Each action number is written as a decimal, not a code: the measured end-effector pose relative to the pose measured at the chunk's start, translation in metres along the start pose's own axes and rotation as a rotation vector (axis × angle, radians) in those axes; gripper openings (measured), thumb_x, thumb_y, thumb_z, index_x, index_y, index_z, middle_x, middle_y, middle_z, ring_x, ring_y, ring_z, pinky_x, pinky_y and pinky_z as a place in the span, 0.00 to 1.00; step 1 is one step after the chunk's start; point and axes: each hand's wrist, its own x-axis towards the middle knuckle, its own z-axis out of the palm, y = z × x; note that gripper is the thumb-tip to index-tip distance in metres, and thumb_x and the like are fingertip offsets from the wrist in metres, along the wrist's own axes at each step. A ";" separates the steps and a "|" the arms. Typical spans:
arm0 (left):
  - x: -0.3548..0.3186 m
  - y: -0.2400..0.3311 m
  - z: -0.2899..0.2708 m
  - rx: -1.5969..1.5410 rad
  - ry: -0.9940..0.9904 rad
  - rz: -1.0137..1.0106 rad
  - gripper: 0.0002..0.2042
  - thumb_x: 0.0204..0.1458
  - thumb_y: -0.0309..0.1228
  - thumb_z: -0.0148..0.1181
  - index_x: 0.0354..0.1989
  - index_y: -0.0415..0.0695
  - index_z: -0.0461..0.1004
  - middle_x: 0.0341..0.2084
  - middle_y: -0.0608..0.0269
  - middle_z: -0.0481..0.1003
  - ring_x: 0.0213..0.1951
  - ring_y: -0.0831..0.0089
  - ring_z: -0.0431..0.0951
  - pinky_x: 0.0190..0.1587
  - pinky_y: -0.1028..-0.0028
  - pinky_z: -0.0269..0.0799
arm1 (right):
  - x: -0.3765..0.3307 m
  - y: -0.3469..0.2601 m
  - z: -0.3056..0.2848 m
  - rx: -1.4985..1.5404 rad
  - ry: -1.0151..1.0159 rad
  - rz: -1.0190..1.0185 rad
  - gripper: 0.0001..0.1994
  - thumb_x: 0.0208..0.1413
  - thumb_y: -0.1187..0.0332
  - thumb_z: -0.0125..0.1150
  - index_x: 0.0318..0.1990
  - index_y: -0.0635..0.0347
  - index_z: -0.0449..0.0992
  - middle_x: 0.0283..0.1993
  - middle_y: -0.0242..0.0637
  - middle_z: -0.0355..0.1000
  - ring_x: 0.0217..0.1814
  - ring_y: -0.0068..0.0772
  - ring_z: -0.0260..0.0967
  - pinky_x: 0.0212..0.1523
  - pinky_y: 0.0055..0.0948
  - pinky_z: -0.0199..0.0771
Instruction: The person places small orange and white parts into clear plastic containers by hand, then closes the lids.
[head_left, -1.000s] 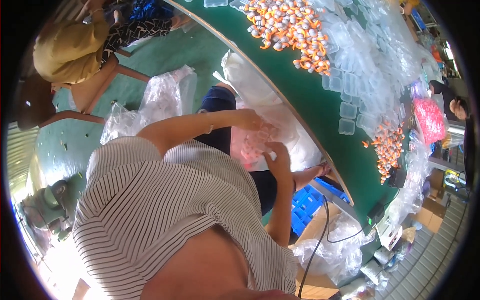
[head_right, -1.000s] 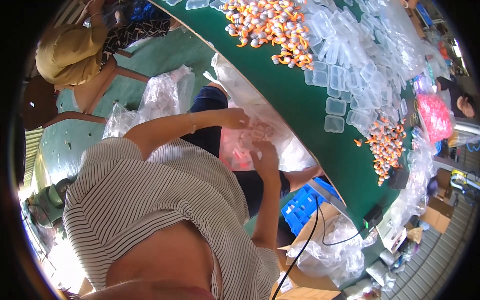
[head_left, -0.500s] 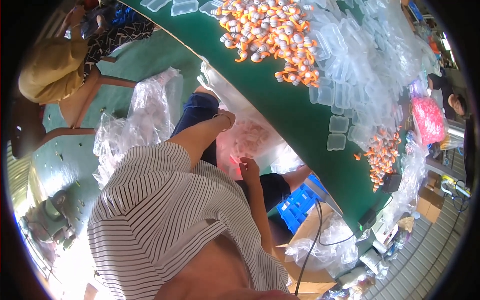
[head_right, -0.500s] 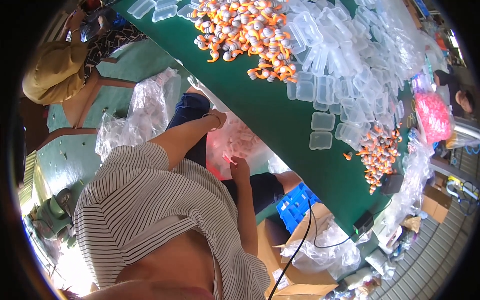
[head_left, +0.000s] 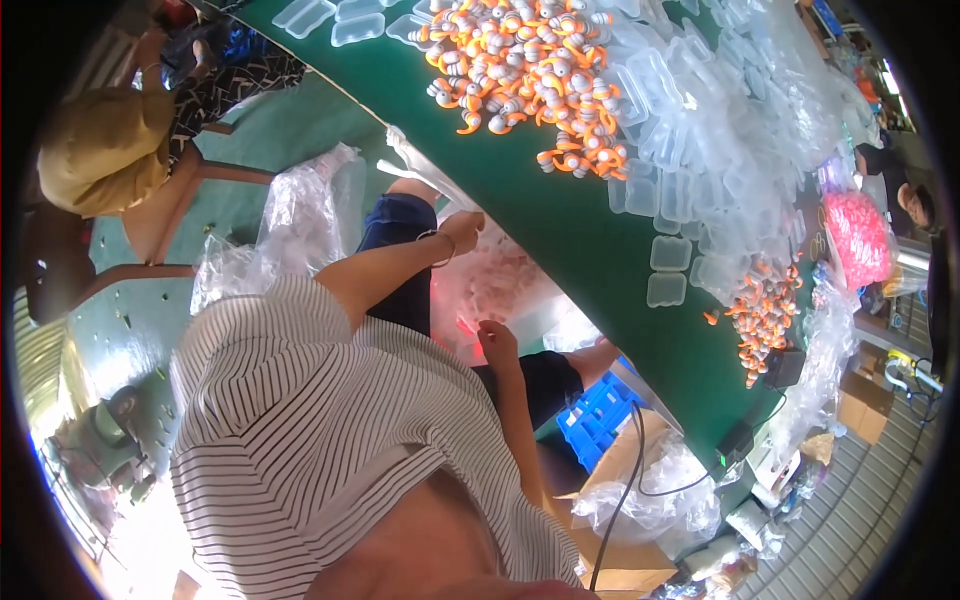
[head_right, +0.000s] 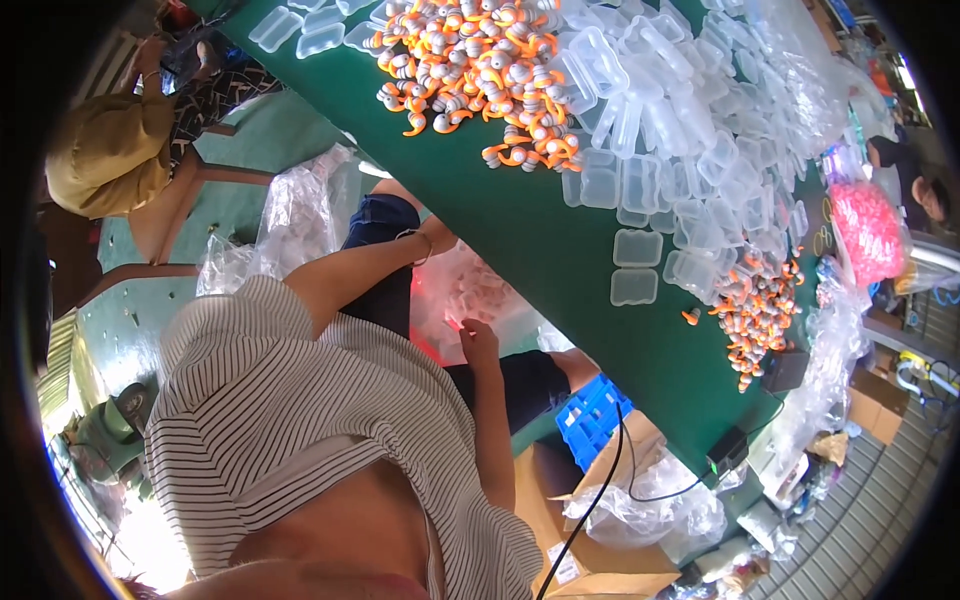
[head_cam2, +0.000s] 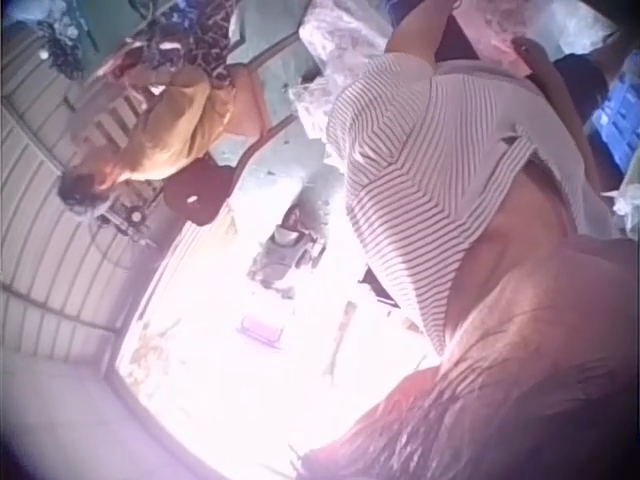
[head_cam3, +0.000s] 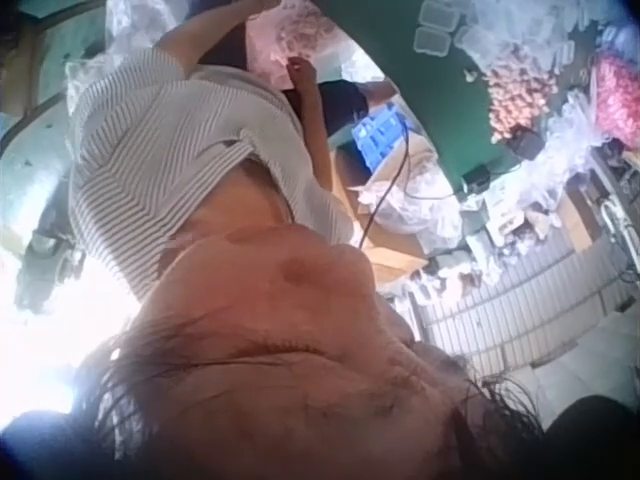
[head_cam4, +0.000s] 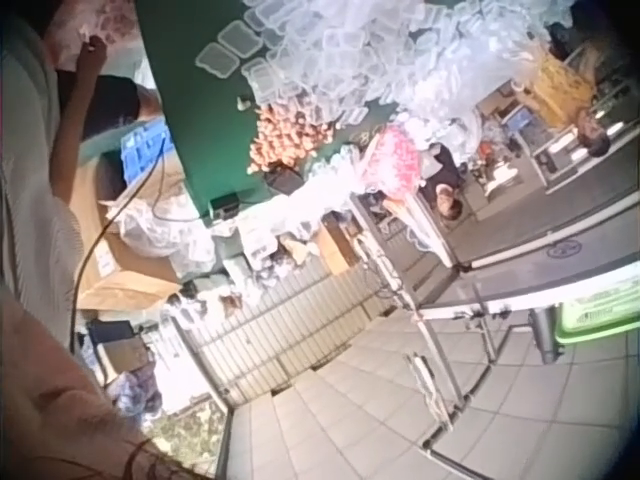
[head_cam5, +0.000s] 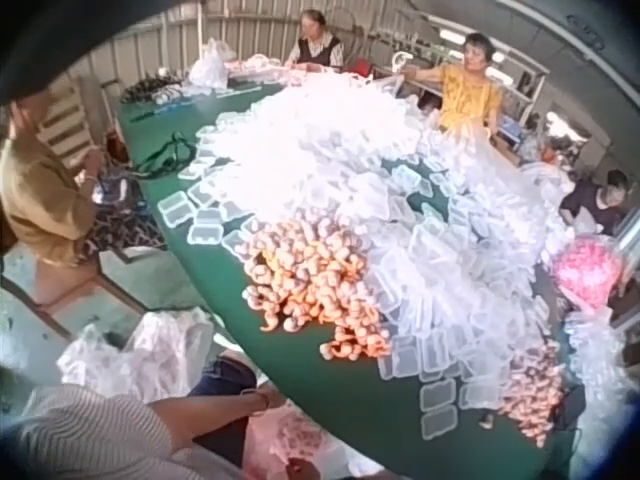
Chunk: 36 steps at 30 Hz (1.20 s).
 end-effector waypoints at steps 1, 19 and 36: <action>-0.007 0.020 -0.014 0.002 -0.008 0.011 0.08 0.46 0.20 0.52 0.34 0.41 0.75 0.35 0.47 0.77 0.43 0.49 0.75 0.44 0.58 0.71 | -0.002 0.005 0.000 -0.001 -0.001 0.018 0.12 0.52 0.68 0.63 0.44 0.60 0.79 0.40 0.45 0.77 0.36 0.41 0.77 0.39 0.36 0.78; -0.095 0.183 -0.191 -0.049 0.039 0.506 0.16 0.44 0.22 0.60 0.44 0.44 0.76 0.44 0.54 0.73 0.48 0.55 0.73 0.51 0.62 0.71 | -0.058 -0.251 -0.185 -0.455 0.789 -0.821 0.10 0.51 0.74 0.62 0.42 0.61 0.78 0.42 0.43 0.75 0.44 0.49 0.71 0.45 0.43 0.71; -0.042 0.266 -0.255 0.132 0.757 0.559 0.07 0.46 0.30 0.64 0.35 0.48 0.78 0.30 0.61 0.77 0.36 0.59 0.77 0.41 0.64 0.72 | -0.018 -0.238 -0.232 -0.246 1.038 -0.592 0.22 0.40 0.82 0.64 0.48 0.57 0.75 0.40 0.45 0.69 0.46 0.48 0.67 0.45 0.38 0.70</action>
